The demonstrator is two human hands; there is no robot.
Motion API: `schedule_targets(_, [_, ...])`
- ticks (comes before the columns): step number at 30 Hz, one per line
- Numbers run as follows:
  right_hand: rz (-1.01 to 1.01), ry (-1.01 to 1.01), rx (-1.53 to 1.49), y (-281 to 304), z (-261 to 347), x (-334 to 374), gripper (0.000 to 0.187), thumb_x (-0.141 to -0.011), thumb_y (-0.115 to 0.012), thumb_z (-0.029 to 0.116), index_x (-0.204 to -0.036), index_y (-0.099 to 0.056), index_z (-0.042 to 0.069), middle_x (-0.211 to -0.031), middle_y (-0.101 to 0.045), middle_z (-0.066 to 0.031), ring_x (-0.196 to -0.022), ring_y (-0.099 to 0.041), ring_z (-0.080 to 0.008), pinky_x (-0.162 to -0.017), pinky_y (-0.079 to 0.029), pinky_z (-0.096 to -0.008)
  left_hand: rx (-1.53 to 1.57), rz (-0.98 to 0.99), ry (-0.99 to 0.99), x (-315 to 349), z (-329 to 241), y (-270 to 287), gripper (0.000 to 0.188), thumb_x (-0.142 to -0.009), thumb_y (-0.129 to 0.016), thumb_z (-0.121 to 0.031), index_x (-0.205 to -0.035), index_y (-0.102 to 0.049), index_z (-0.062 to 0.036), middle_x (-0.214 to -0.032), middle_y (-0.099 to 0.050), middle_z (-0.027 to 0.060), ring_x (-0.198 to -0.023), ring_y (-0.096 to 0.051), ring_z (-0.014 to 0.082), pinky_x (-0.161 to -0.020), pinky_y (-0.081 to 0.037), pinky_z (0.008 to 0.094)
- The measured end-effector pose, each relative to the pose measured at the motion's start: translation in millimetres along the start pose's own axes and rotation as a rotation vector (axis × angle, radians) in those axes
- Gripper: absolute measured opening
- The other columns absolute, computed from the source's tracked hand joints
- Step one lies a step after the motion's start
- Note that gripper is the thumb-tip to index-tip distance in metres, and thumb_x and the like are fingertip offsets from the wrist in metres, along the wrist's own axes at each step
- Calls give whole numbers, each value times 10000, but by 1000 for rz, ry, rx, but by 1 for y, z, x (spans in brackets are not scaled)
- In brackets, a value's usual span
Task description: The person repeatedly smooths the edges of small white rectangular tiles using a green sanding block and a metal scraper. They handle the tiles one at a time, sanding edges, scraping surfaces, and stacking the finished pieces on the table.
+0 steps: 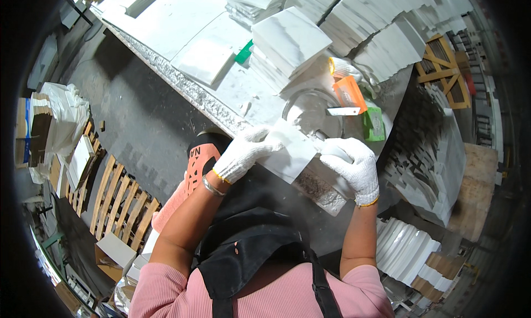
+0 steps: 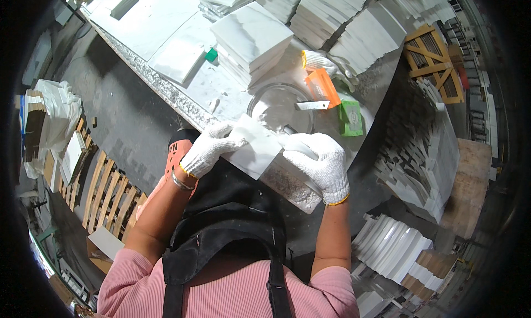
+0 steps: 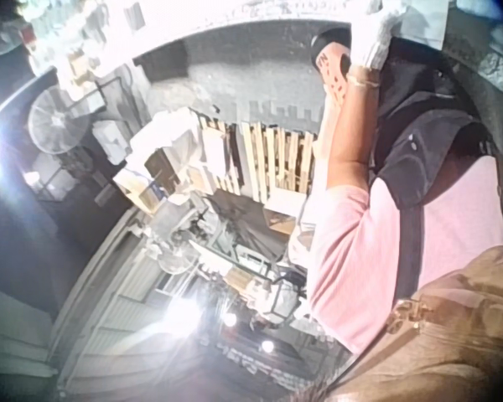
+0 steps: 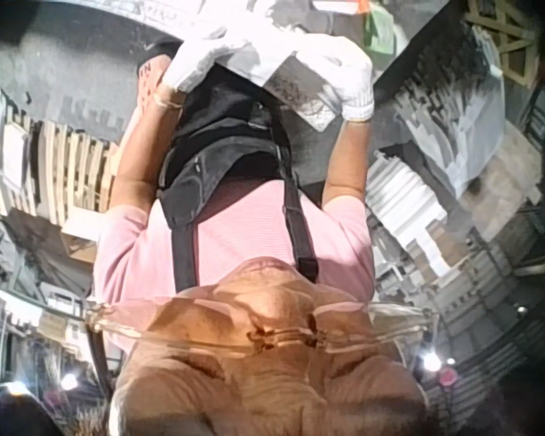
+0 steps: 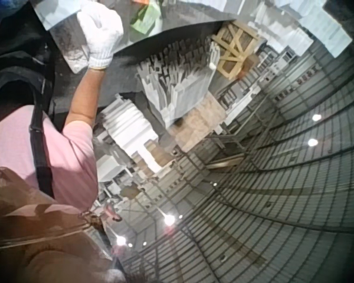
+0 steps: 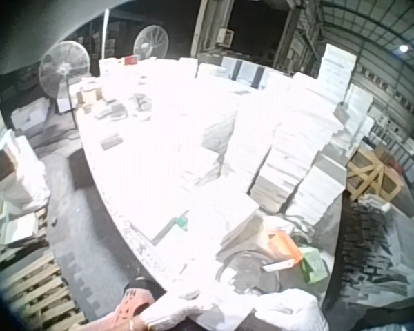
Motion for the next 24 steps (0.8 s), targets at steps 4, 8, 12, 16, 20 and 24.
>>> schedule_targets(4, [10,-12,-16,0,6,-3,297,-761,-838,86,-1037,-770,0,-925,-732,-92,-846,-700,-183,-793,-540,-320,-11,-1,-10,-2,3,2,344,-917,-754,-153,-1218,-672,-7,-1016,-680,-19,-872,-577,60,-783,-464,221])
schedule_targets(8, [10,8,-18,-1,7,-4,279,-764,-834,83,-1024,-774,1,-908,-728,-93,-830,-698,-182,-781,-538,-320,32,-3,-14,0,-1,-1,353,-912,-760,-158,-1220,-673,-10,-1005,-677,-23,-861,-571,59,-773,-462,223])
schedule_targets(12, [15,2,-21,-2,7,-5,275,-763,-835,85,-1019,-775,4,-899,-725,-94,-822,-697,-183,-774,-538,-321,75,-18,-26,4,-8,-6,354,-909,-767,-172,-1212,-677,-13,-978,-667,-31,-831,-550,55,-746,-447,218])
schedule_targets(16, [12,14,-11,-1,10,-5,279,-759,-838,88,-1018,-776,5,-893,-724,-94,-816,-698,-185,-765,-539,-323,42,-8,-9,2,-5,-4,348,-908,-771,-180,-1203,-684,-18,-940,-647,-45,-795,-520,52,-718,-426,213])
schedule_targets(20, [10,21,-3,-2,10,-6,282,-757,-839,89,-1019,-777,6,-886,-723,-95,-811,-698,-186,-758,-540,-325,60,-15,-8,3,-6,-5,339,-910,-767,-174,-1201,-688,-20,-929,-638,-51,-783,-511,52,-710,-421,216])
schedule_targets(24, [9,22,-7,-2,9,-6,283,-758,-838,86,-1022,-776,4,-886,-724,-97,-810,-699,-186,-756,-540,-324,93,-23,-16,2,-4,-5,314,-908,-772,-171,-1168,-685,-20,-920,-635,-45,-773,-512,51,-689,-424,219])
Point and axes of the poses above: each hand's wrist, its own x-axis away from the middle knuckle, its own y-axis out of the back of the hand, z = x × y, the point moved 10 cm from there along -x, towards the middle knuckle
